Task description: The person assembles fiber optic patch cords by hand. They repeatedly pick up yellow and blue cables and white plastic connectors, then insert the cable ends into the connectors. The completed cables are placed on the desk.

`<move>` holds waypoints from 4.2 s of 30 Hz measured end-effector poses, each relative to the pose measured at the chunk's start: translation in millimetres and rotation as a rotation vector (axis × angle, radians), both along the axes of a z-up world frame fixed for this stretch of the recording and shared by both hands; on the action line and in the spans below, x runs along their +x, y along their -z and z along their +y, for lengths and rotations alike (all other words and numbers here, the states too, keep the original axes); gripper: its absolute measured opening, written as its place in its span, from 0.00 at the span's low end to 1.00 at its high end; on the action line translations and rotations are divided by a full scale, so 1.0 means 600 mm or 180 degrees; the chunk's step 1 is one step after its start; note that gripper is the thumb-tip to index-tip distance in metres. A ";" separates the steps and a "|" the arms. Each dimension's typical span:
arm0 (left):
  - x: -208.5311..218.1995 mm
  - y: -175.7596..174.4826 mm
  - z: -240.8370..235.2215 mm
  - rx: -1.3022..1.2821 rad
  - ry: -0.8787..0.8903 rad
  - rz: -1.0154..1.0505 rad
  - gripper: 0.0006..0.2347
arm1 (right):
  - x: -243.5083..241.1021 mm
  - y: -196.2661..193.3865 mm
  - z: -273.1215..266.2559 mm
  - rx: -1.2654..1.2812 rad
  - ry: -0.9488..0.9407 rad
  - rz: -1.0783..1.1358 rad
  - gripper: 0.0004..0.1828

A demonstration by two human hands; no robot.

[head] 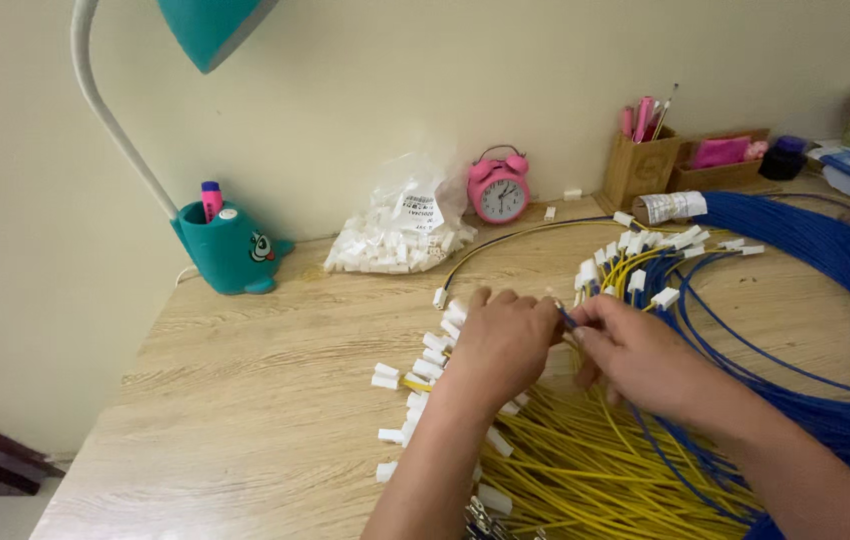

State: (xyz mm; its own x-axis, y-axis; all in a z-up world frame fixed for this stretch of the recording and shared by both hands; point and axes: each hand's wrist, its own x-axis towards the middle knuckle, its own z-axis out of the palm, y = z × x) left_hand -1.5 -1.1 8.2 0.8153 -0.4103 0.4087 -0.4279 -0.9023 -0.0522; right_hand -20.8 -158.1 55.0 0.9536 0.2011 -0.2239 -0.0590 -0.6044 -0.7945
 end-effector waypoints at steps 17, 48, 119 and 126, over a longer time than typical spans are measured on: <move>-0.059 -0.144 0.068 -0.2853 0.0137 0.0214 0.21 | 0.027 0.022 -0.022 0.0565 0.0218 -0.0070 0.06; -0.019 -0.086 0.010 -0.6339 -0.0203 0.2414 0.08 | -0.010 -0.005 -0.022 -0.0702 -0.0018 -0.2366 0.12; 0.010 -0.008 0.102 -0.0281 -0.1651 0.1337 0.12 | -0.135 -0.003 -0.053 -0.3280 -0.3151 0.0112 0.09; 0.004 -0.032 0.101 -0.0436 -0.1592 0.1596 0.12 | -0.148 0.073 -0.135 -0.1938 -0.2644 -0.0718 0.08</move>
State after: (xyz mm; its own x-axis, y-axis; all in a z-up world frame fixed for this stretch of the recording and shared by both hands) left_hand 0.8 59.6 27.2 0.9951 0.0894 -0.0430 0.0955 -0.9809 0.1697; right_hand -109.6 -239.3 11.1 0.6000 0.7236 -0.3412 0.6679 -0.6878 -0.2842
